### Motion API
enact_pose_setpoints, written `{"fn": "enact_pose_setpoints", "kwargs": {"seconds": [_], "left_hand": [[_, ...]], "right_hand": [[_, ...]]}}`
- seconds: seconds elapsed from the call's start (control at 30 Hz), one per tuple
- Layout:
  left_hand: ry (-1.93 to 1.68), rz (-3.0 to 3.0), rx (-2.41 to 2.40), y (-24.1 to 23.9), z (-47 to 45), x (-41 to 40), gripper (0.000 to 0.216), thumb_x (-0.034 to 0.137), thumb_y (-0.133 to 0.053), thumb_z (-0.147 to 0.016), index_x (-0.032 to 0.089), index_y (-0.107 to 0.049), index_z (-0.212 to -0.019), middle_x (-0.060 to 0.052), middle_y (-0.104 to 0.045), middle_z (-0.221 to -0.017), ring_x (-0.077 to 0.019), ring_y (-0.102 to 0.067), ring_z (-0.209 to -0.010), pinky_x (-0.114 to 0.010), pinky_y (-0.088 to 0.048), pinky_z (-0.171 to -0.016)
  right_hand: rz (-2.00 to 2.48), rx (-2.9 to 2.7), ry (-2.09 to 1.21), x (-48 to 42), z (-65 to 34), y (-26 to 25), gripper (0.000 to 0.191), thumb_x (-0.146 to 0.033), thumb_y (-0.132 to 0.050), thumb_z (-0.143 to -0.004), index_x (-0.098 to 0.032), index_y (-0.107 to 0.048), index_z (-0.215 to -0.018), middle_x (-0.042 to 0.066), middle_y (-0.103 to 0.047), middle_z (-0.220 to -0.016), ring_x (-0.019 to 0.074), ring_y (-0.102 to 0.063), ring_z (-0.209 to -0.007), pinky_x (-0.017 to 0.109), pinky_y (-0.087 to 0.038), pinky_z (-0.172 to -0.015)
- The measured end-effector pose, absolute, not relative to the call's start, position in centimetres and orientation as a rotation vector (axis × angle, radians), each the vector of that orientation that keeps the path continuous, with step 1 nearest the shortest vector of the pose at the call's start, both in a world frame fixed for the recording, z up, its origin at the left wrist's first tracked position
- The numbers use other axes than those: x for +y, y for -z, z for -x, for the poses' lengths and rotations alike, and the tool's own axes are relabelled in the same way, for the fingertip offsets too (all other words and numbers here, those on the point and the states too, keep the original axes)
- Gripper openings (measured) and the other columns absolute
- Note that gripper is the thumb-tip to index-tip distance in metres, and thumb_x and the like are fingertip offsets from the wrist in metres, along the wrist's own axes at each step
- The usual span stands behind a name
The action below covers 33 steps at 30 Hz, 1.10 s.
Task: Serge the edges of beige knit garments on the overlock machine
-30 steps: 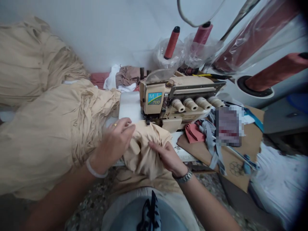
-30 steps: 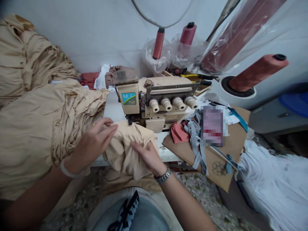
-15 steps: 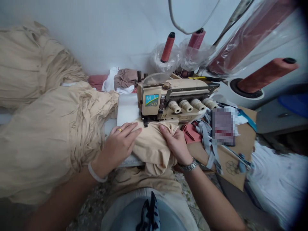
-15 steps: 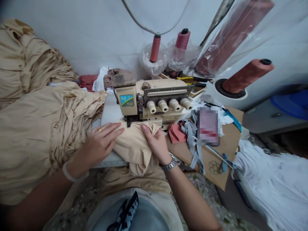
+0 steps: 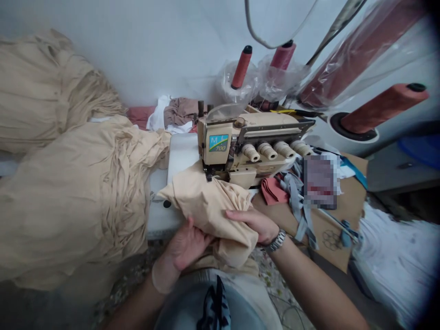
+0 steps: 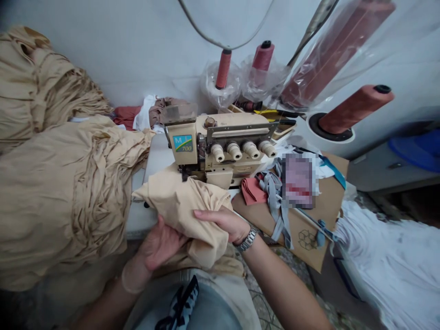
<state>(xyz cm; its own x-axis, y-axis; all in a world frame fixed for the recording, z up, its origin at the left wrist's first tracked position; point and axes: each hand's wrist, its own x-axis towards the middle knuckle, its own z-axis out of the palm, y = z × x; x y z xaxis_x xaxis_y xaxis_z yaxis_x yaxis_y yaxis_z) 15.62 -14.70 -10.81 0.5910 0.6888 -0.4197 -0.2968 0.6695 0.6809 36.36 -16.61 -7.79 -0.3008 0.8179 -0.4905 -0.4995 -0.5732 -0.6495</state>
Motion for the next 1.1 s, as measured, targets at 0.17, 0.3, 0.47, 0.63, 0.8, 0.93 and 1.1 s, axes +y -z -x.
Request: {"fn": "enact_pose_setpoints", "kwargs": {"seconds": [0.17, 0.3, 0.47, 0.63, 0.8, 0.93, 1.1], "left_hand": [[-0.63, -0.795, 1.001, 9.2, -15.8, -15.2, 0.069, 0.046, -0.089, -0.062, 0.017, -0.068, -0.12, -0.011, -0.073, -0.122, -0.0318, -0.063, -0.12, -0.041, -0.051, -0.104], [-0.574, -1.088, 1.241, 8.8, -15.2, -15.1, 0.06, 0.048, -0.085, -0.067, 0.011, -0.072, -0.113, -0.013, -0.077, -0.109, -0.031, -0.071, -0.104, -0.036, -0.057, -0.09], [-0.586, -1.095, 1.141, 8.3, -14.9, -12.8, 0.051, 0.048, -0.084, -0.069, 0.011, -0.075, -0.102, -0.012, -0.078, -0.104, -0.0304, -0.072, -0.099, -0.039, -0.057, -0.091], [-0.475, -1.011, 0.916, 6.9, -15.9, -12.0, 0.057, 0.036, -0.088, -0.066, 0.016, -0.071, -0.116, -0.01, -0.074, -0.118, -0.0296, -0.069, -0.112, -0.04, -0.054, -0.1], [-0.382, -0.942, 0.856, 6.7, -16.3, -12.2, 0.059, 0.036, -0.086, -0.069, 0.018, -0.068, -0.123, -0.01, -0.074, -0.119, -0.029, -0.068, -0.113, -0.041, -0.054, -0.1], [-0.437, -0.978, 0.802, 6.7, -16.0, -11.8, 0.056, 0.034, -0.085, -0.07, 0.015, -0.069, -0.12, -0.01, -0.075, -0.117, -0.0285, -0.067, -0.114, -0.04, -0.051, -0.102], [-0.219, -0.922, 0.779, 5.7, -14.7, -10.9, 0.06, 0.036, -0.086, -0.065, 0.014, -0.069, -0.118, -0.011, -0.077, -0.105, -0.0274, -0.072, -0.097, -0.035, -0.057, -0.084]], "right_hand": [[1.097, -0.686, -1.585, -16.3, -37.5, 7.0, 0.056, -0.033, -0.084, -0.075, -0.028, -0.066, -0.127, 0.003, -0.065, -0.137, 0.023, -0.063, -0.123, 0.037, -0.047, -0.11], [1.125, -0.782, -1.521, -16.7, -38.2, 7.0, 0.063, -0.033, -0.083, -0.076, -0.029, -0.06, -0.134, 0.003, -0.062, -0.141, 0.0242, -0.054, -0.133, 0.04, -0.041, -0.115], [1.116, -0.757, -1.441, -16.9, -37.1, 7.1, 0.06, -0.036, -0.083, -0.074, -0.027, -0.063, -0.13, 0.004, -0.067, -0.133, 0.026, -0.055, -0.133, 0.044, -0.042, -0.114], [1.127, -0.719, -1.353, -16.8, -36.5, 7.4, 0.058, -0.039, -0.083, -0.073, -0.027, -0.065, -0.127, 0.004, -0.072, -0.123, 0.0263, -0.058, -0.129, 0.046, -0.041, -0.114], [1.15, -0.715, -1.28, -17.2, -36.2, 7.7, 0.057, -0.041, -0.081, -0.077, -0.026, -0.064, -0.13, 0.005, -0.069, -0.129, 0.0261, -0.056, -0.131, 0.046, -0.037, -0.118], [1.172, -0.635, -1.272, -18.1, -35.3, 8.0, 0.059, -0.041, -0.079, -0.08, -0.027, -0.061, -0.134, 0.005, -0.066, -0.135, 0.0258, -0.053, -0.134, 0.045, -0.034, -0.119], [1.198, -0.542, -1.268, -20.2, -32.5, 8.5, 0.067, -0.045, -0.078, -0.079, -0.029, -0.055, -0.14, 0.006, -0.063, -0.138, 0.0266, -0.05, -0.137, 0.047, -0.036, -0.119]]}}
